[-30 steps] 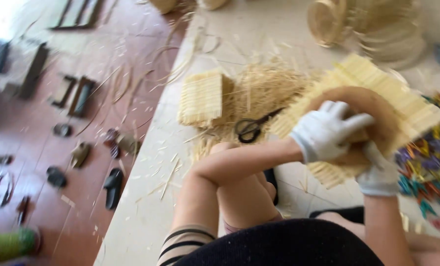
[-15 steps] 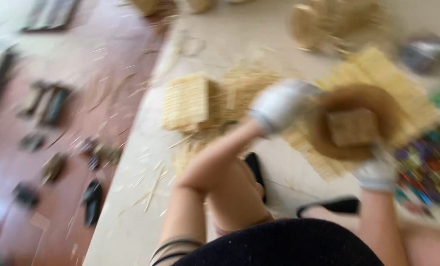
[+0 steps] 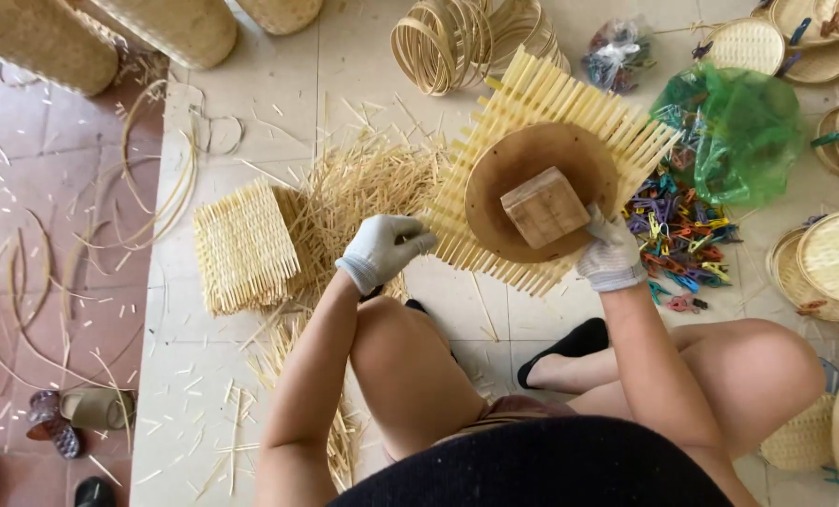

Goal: The person is seen weaving a bamboo basket, using bamboo strips and a wooden mold.

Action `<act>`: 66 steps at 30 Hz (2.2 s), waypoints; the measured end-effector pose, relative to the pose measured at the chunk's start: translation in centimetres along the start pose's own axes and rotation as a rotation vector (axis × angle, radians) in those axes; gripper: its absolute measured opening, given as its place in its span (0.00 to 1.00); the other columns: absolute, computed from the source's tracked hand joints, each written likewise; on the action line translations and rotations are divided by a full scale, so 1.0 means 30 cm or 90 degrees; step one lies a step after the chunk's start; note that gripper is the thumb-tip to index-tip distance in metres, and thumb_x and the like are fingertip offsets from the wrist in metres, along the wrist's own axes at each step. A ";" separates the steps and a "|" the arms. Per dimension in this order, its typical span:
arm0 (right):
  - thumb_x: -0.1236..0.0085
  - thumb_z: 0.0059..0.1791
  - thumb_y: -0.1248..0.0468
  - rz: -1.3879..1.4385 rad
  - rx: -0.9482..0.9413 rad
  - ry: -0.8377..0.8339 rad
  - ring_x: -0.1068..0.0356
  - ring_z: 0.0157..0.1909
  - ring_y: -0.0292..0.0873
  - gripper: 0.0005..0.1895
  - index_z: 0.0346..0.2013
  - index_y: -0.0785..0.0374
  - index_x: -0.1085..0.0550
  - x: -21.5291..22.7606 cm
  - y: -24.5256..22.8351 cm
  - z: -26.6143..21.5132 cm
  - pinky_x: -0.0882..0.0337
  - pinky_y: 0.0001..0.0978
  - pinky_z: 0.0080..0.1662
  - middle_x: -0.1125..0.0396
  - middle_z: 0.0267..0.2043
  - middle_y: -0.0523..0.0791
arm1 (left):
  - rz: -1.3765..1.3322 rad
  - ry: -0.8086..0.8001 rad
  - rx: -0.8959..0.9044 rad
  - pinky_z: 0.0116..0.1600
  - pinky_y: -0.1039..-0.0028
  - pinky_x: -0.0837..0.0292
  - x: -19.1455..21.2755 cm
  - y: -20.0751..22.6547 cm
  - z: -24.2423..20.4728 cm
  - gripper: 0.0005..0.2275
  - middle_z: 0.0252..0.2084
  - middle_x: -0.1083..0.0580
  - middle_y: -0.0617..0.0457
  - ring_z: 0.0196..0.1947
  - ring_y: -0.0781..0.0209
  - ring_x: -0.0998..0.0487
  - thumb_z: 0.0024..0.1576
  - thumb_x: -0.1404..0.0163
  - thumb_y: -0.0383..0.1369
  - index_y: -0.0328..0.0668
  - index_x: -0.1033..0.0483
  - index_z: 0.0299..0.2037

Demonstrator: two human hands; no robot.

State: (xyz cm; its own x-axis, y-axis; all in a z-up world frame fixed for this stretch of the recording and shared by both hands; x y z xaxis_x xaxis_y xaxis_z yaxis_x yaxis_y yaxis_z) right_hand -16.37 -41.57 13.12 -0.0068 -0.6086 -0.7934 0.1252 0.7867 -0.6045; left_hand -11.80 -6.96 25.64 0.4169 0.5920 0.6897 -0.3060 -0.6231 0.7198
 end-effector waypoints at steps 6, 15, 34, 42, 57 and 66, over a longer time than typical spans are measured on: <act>0.35 0.51 0.63 -0.030 0.020 -0.037 0.34 0.68 0.47 0.36 0.71 0.63 0.38 -0.133 -0.021 -0.016 0.34 0.46 0.69 0.34 0.67 0.46 | -0.016 0.116 -0.046 0.44 0.69 0.25 -0.011 -0.066 0.015 0.11 0.37 0.19 0.46 0.35 0.56 0.19 0.55 0.41 0.37 0.38 0.16 0.41; 0.31 0.47 0.60 -0.078 -0.017 -0.023 0.37 0.70 0.50 0.41 0.71 0.63 0.39 -0.170 0.016 -0.020 0.37 0.45 0.70 0.36 0.68 0.48 | -0.083 0.091 0.038 0.43 0.72 0.24 -0.015 -0.163 -0.016 0.10 0.35 0.18 0.49 0.34 0.59 0.17 0.57 0.42 0.37 0.42 0.17 0.43; 0.34 0.49 0.62 -0.022 -0.033 -0.006 0.38 0.71 0.49 0.39 0.72 0.61 0.40 -0.146 0.101 -0.013 0.38 0.48 0.72 0.36 0.69 0.47 | -0.305 0.338 0.034 0.42 0.78 0.23 -0.113 -0.350 -0.077 0.09 0.36 0.18 0.54 0.35 0.72 0.20 0.61 0.44 0.36 0.42 0.16 0.41; 0.33 0.48 0.60 -0.041 -0.036 -0.007 0.38 0.71 0.50 0.38 0.70 0.62 0.38 -0.212 0.134 -0.019 0.38 0.47 0.71 0.36 0.68 0.48 | -0.339 0.273 0.056 0.40 0.78 0.27 -0.149 -0.326 -0.069 0.09 0.31 0.21 0.55 0.32 0.72 0.26 0.59 0.42 0.34 0.36 0.18 0.43; 0.42 0.56 0.59 -0.220 0.061 0.185 0.35 0.68 0.49 0.32 0.72 0.68 0.38 0.211 -0.043 -0.021 0.37 0.44 0.72 0.34 0.67 0.50 | -0.099 0.836 0.344 0.49 0.75 0.21 -0.302 -0.911 -0.909 0.14 0.44 0.21 0.42 0.43 0.58 0.20 0.59 0.58 0.15 0.32 0.22 0.49; 0.37 0.55 0.62 -0.349 0.224 0.144 0.31 0.65 0.49 0.28 0.67 0.67 0.34 0.088 -0.346 -0.051 0.28 0.44 0.68 0.33 0.65 0.49 | 0.127 0.449 0.748 0.56 0.59 0.30 -0.665 -1.169 -1.329 0.25 0.52 0.27 0.34 0.53 0.41 0.26 0.54 0.46 0.41 0.50 0.31 0.63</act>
State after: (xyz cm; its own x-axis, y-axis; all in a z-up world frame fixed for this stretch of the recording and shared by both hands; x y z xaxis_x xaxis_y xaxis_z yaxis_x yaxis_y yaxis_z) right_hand -19.19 -51.20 17.19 -0.3624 -0.8426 -0.3983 0.3590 0.2682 -0.8940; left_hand -43.50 23.46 -10.23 -0.1724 0.3540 0.9192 0.7314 -0.5791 0.3602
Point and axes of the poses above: each hand's wrist, its own z-axis towards the middle knuckle, its own x-axis out of the back of the hand, y = z × x, the point moved 3 cm from there along z, towards the middle knuckle
